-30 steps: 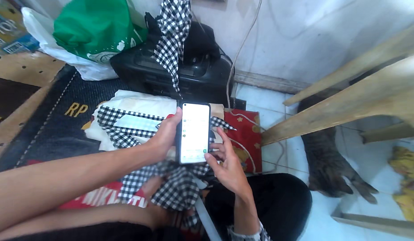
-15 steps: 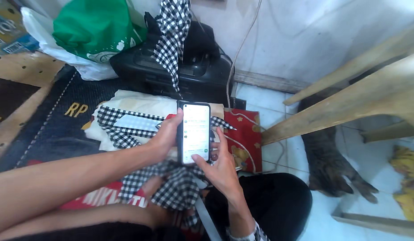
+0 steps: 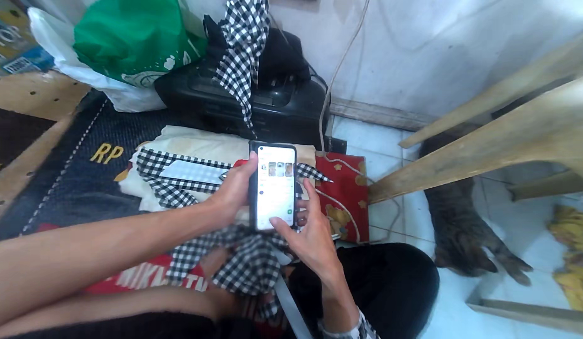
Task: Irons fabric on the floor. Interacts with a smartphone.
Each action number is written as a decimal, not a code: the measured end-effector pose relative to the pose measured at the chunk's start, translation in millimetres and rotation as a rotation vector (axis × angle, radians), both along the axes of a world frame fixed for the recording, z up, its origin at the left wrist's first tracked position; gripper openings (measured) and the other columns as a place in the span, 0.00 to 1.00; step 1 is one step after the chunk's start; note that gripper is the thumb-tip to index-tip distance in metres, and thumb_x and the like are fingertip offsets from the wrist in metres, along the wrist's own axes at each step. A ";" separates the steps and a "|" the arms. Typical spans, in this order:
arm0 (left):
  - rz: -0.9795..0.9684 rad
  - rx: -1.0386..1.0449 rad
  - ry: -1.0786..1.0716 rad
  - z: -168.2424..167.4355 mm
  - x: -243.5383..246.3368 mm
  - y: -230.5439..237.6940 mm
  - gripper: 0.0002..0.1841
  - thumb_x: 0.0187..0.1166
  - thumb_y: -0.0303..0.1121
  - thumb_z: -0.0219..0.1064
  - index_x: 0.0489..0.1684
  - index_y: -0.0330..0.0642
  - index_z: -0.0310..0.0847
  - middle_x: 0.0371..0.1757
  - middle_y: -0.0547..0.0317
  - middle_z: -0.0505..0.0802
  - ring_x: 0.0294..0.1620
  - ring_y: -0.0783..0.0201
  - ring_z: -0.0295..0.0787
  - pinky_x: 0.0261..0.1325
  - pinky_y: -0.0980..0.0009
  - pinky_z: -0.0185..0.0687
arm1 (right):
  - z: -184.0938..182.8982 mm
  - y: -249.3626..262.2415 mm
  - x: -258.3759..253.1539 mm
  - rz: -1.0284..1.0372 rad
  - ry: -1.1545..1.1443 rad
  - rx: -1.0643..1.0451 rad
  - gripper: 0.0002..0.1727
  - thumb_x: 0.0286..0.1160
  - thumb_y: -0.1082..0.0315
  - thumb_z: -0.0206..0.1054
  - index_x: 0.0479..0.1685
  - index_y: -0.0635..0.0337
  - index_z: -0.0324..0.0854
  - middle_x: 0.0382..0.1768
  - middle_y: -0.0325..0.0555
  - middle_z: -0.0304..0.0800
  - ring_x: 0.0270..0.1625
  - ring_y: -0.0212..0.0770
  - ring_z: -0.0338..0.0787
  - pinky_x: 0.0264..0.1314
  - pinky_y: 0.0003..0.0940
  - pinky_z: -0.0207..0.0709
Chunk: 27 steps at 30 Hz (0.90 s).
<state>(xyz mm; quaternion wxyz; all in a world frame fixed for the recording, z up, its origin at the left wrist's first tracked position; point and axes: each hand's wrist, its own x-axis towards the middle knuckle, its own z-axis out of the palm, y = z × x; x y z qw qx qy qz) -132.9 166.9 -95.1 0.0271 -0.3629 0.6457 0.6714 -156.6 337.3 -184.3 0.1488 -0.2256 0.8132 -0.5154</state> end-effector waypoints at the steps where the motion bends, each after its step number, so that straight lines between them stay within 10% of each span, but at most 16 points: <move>1: 0.000 0.000 0.002 -0.3 0.2 -0.2 0.34 0.92 0.59 0.31 0.69 0.44 0.76 0.52 0.54 0.93 0.50 0.61 0.93 0.54 0.60 0.88 | 0.5 0.0 -0.3 0.002 -0.007 -0.003 0.57 0.68 0.42 0.77 0.96 0.48 0.48 0.57 0.51 0.90 0.49 0.41 0.93 0.52 0.42 0.88; 9: -0.001 0.010 0.006 1.2 0.4 -0.1 0.34 0.92 0.59 0.31 0.69 0.43 0.76 0.52 0.54 0.93 0.51 0.60 0.93 0.54 0.59 0.88 | 0.6 1.1 -3.4 0.006 -0.056 -0.058 0.48 0.77 0.50 0.71 0.96 0.49 0.50 0.56 0.51 0.91 0.47 0.40 0.93 0.52 0.40 0.88; 27: -0.012 0.016 -0.003 -2.0 0.4 2.4 0.33 0.93 0.58 0.34 0.67 0.43 0.77 0.50 0.54 0.94 0.49 0.61 0.93 0.53 0.61 0.89 | 2.8 -4.9 4.9 -0.051 0.024 0.031 0.63 0.61 0.37 0.79 0.97 0.46 0.44 0.72 0.57 0.82 0.58 0.46 0.91 0.56 0.47 0.85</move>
